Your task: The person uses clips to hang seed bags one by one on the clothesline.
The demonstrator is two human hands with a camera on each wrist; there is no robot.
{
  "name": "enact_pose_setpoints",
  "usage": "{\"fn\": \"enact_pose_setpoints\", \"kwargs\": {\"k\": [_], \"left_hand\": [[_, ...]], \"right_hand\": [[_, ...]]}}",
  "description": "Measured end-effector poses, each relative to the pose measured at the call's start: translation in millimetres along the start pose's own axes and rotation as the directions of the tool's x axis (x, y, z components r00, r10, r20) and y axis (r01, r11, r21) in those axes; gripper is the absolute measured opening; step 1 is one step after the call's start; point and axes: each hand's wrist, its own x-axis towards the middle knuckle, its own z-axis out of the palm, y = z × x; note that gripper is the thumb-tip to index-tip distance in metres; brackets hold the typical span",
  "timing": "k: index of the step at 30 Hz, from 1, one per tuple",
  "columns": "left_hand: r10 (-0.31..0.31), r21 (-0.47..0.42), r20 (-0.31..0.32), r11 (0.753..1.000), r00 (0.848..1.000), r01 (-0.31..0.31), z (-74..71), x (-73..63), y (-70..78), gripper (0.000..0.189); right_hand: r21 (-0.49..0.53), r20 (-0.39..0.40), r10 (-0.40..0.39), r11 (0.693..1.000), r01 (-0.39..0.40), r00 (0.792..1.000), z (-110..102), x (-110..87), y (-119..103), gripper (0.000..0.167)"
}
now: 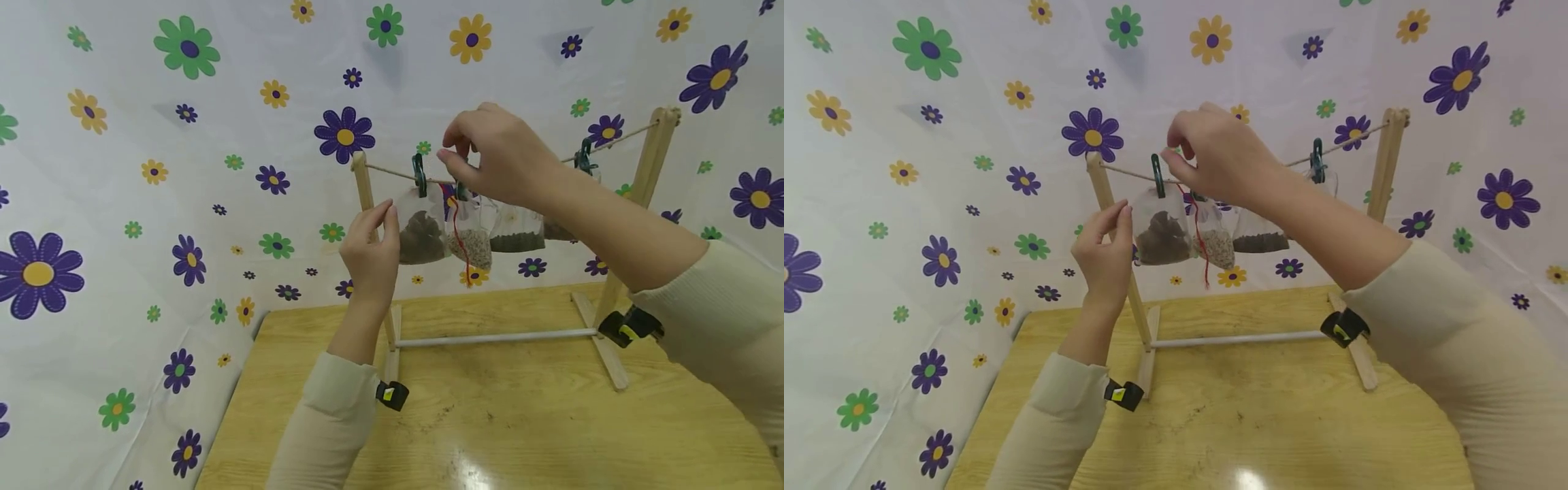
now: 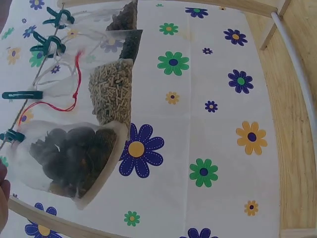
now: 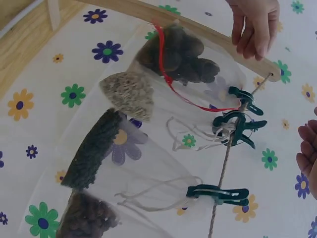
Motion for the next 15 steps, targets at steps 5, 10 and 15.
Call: {"fn": "enact_pose_setpoints", "kwargs": {"k": [5, 10, 15], "left_hand": [[0.096, -0.026, 0.054, 0.995, 0.994, -0.094, -10.5, -7.3, 4.3, 0.011], [0.165, -0.042, 0.197, 0.986, 0.966, -0.16, -20.5, -20.6, 6.9, 0.009], [0.183, -0.011, 0.319, 0.982, 0.93, -0.189, -31.0, -42.2, 8.8, 0.01]], "right_hand": [[0.005, -0.079, -0.172, 0.985, 0.173, 0.982, 1, -24.7, 4, 0.01], [-0.029, -0.115, -0.252, 0.968, 0.251, 0.961, 7, -57.7, 6, 0.013], [-0.068, -0.15, -0.274, 0.962, 0.266, 0.95, 16, -88.7, 7, 0.037]]}}
